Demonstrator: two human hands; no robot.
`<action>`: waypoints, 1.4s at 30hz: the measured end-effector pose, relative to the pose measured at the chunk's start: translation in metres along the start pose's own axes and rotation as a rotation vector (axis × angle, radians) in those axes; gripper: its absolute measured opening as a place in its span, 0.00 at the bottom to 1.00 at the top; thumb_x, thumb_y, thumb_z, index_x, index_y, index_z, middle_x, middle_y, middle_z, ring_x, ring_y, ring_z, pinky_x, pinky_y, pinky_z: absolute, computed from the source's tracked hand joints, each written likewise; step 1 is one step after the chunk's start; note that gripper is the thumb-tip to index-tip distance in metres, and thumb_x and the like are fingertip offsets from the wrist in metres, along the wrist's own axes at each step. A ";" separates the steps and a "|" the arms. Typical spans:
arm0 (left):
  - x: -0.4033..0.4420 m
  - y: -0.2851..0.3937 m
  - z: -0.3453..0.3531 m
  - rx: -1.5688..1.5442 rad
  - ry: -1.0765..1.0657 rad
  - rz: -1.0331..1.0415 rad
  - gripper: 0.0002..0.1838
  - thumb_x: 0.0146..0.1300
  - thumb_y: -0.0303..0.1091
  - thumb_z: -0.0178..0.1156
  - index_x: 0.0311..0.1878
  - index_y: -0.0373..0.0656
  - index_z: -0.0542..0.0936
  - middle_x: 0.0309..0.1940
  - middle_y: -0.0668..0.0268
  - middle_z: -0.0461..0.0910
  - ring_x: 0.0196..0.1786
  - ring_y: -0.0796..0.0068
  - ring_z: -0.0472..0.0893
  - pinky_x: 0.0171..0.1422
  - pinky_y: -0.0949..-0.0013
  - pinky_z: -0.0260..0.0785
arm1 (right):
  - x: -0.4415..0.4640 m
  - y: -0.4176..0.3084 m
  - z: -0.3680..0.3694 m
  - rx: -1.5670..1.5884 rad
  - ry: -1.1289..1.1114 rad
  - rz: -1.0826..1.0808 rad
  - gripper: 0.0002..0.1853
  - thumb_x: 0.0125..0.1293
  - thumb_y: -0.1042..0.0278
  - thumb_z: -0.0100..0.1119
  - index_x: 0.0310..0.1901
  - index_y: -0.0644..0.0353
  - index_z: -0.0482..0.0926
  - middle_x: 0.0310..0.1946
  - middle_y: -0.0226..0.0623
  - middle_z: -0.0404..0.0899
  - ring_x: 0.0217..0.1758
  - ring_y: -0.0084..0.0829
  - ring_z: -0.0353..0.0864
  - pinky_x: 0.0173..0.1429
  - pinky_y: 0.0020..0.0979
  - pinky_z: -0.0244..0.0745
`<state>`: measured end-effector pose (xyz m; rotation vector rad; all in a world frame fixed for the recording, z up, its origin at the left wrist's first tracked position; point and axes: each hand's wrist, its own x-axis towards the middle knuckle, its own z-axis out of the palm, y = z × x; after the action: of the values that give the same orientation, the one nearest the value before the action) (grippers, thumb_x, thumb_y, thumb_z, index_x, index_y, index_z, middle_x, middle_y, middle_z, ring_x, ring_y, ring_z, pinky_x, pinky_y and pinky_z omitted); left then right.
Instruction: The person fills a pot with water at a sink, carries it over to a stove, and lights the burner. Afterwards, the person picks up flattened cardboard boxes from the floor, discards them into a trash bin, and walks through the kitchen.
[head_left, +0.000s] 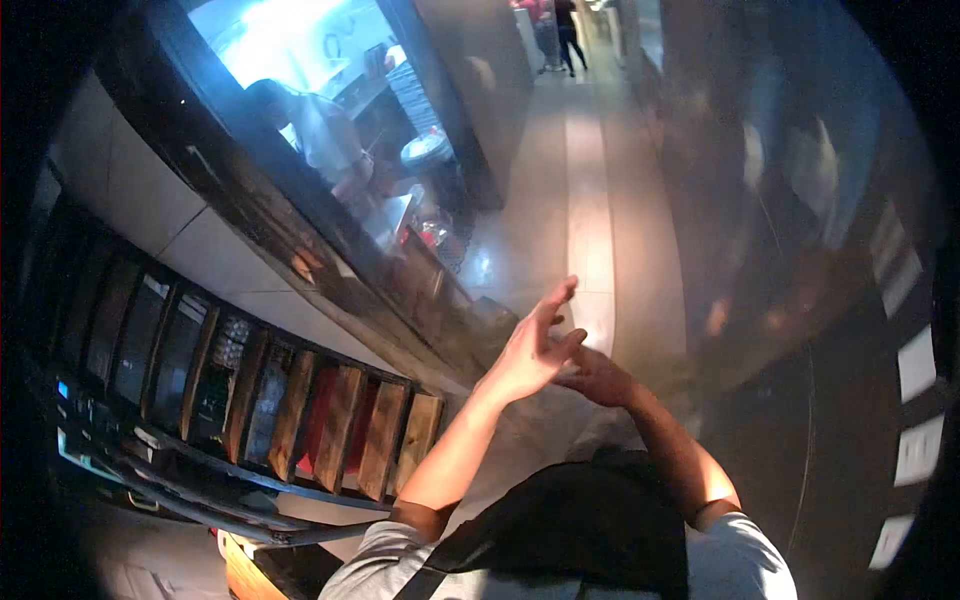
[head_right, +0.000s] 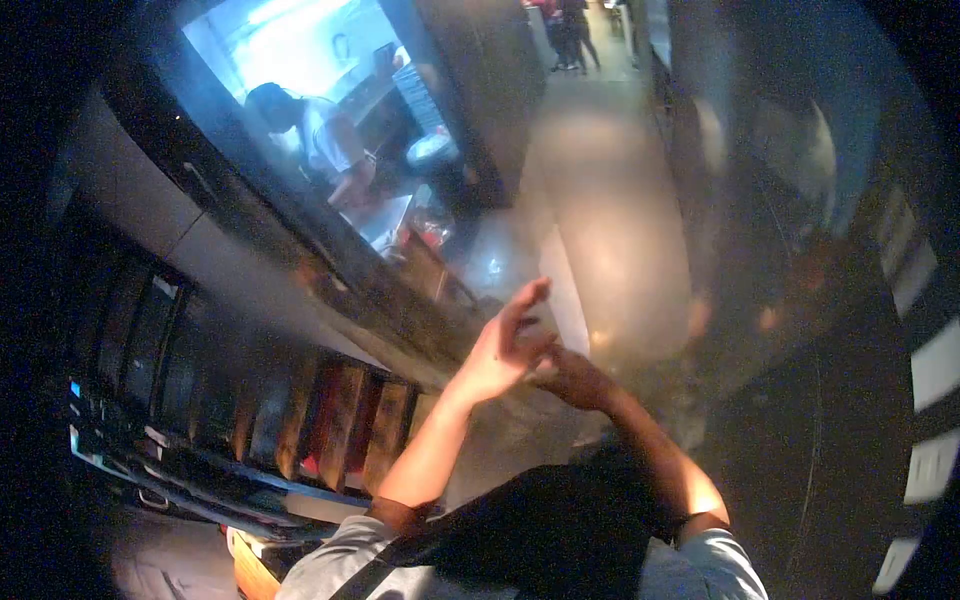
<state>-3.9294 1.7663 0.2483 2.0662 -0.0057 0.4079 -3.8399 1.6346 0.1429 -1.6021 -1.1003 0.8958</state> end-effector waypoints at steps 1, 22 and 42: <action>0.016 -0.007 -0.005 0.056 0.004 -0.094 0.39 0.58 0.26 0.59 0.71 0.40 0.52 0.70 0.53 0.55 0.72 0.63 0.58 0.70 0.62 0.56 | 0.014 -0.007 -0.020 0.028 0.079 -0.060 0.33 0.64 0.60 0.58 0.67 0.61 0.58 0.58 0.45 0.71 0.60 0.36 0.71 0.63 0.34 0.67; 0.248 -0.170 -0.200 -0.079 0.862 -0.118 0.39 0.63 0.21 0.50 0.73 0.45 0.42 0.58 0.52 0.67 0.48 0.68 0.79 0.50 0.69 0.71 | 0.146 0.076 -0.385 -0.436 0.880 0.435 0.28 0.63 0.68 0.57 0.65 0.57 0.63 0.65 0.43 0.60 0.67 0.40 0.63 0.64 0.39 0.65; 0.400 -0.351 -0.199 0.414 0.698 -0.672 0.22 0.60 0.32 0.58 0.58 0.38 0.71 0.51 0.53 0.72 0.45 0.66 0.77 0.51 0.64 0.71 | 0.514 -0.041 -0.575 -0.017 0.144 -0.398 0.24 0.61 0.70 0.54 0.60 0.66 0.69 0.47 0.41 0.77 0.49 0.32 0.77 0.56 0.36 0.71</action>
<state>-3.5492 2.1781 0.1584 2.0541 1.2369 0.7150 -3.1571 1.9538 0.3116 -1.3696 -1.2668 0.5007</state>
